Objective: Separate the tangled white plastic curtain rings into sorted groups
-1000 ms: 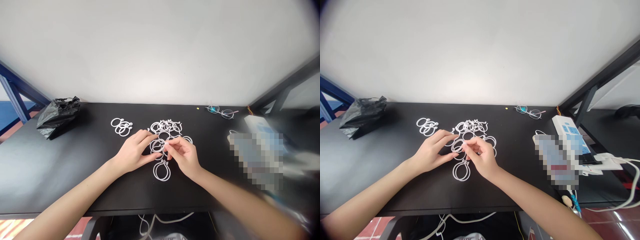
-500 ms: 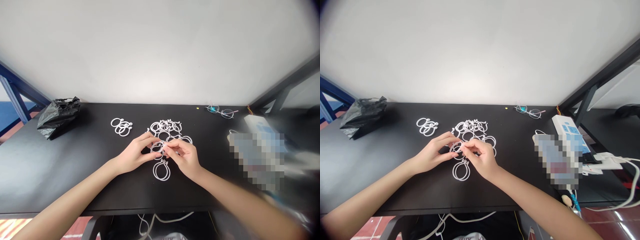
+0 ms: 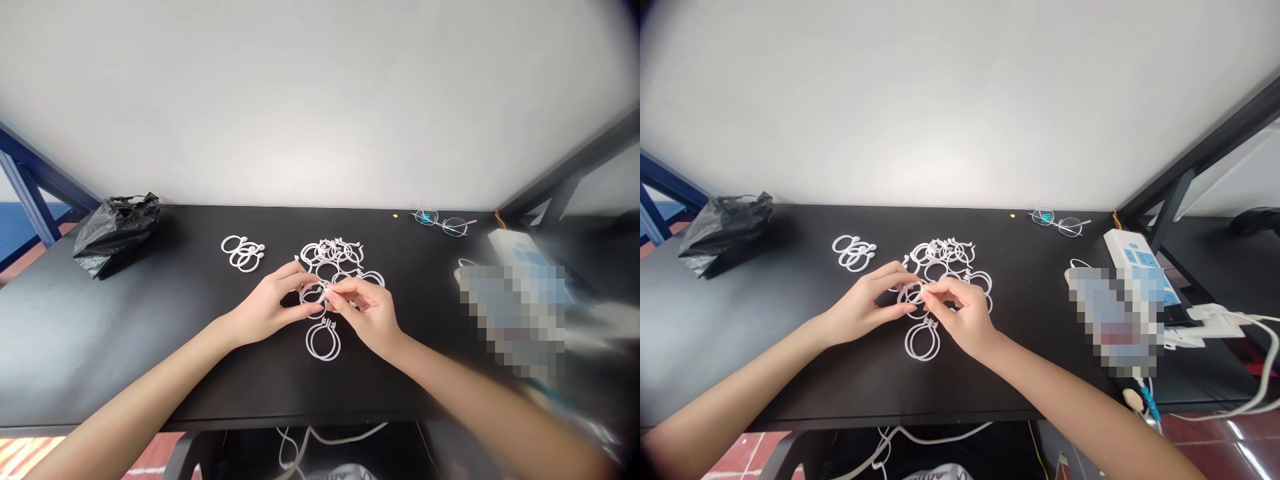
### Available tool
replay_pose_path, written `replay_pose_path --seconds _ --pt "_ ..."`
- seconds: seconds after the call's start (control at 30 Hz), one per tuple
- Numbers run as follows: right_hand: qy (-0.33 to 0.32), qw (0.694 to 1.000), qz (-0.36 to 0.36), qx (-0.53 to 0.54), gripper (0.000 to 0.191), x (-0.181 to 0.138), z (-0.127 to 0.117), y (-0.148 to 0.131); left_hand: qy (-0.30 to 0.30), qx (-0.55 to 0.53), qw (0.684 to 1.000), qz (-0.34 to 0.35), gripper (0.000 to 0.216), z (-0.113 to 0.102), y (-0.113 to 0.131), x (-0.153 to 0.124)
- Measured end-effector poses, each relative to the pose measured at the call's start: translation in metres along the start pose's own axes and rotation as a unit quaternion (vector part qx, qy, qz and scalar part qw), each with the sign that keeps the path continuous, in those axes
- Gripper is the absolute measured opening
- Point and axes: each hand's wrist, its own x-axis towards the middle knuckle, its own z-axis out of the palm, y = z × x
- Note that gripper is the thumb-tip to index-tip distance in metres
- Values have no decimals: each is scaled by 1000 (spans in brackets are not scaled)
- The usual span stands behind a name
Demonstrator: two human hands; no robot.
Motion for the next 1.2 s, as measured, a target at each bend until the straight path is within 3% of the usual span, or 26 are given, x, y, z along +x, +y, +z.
replay_pose_path --seconds 0.1,0.2,0.37,0.53,0.77,1.0,1.13,1.2 --pt "-5 1000 8 15 23 1 -1 2 27 81 996 10 29 -6 -7 1" --pt "-9 999 19 28 33 2 -3 4 58 244 968 -10 34 -18 -21 1" --pt "-1 999 40 29 27 0 -2 3 75 420 901 -78 37 -38 -49 -3" --pt "-7 999 38 30 22 -1 0 1 45 475 857 -197 37 -47 -64 -10" --pt "-8 999 48 21 20 -1 0 -1 26 479 850 -220 38 -46 -65 -13" --pt "-8 999 45 17 17 0 -1 -1 72 478 850 -208 41 -43 -58 -13" --pt "-9 999 39 14 15 0 0 0 116 391 907 -108 36 -36 -41 -4" --pt "-10 999 39 12 14 0 0 0 83 324 942 -37 32 -30 -34 -1"
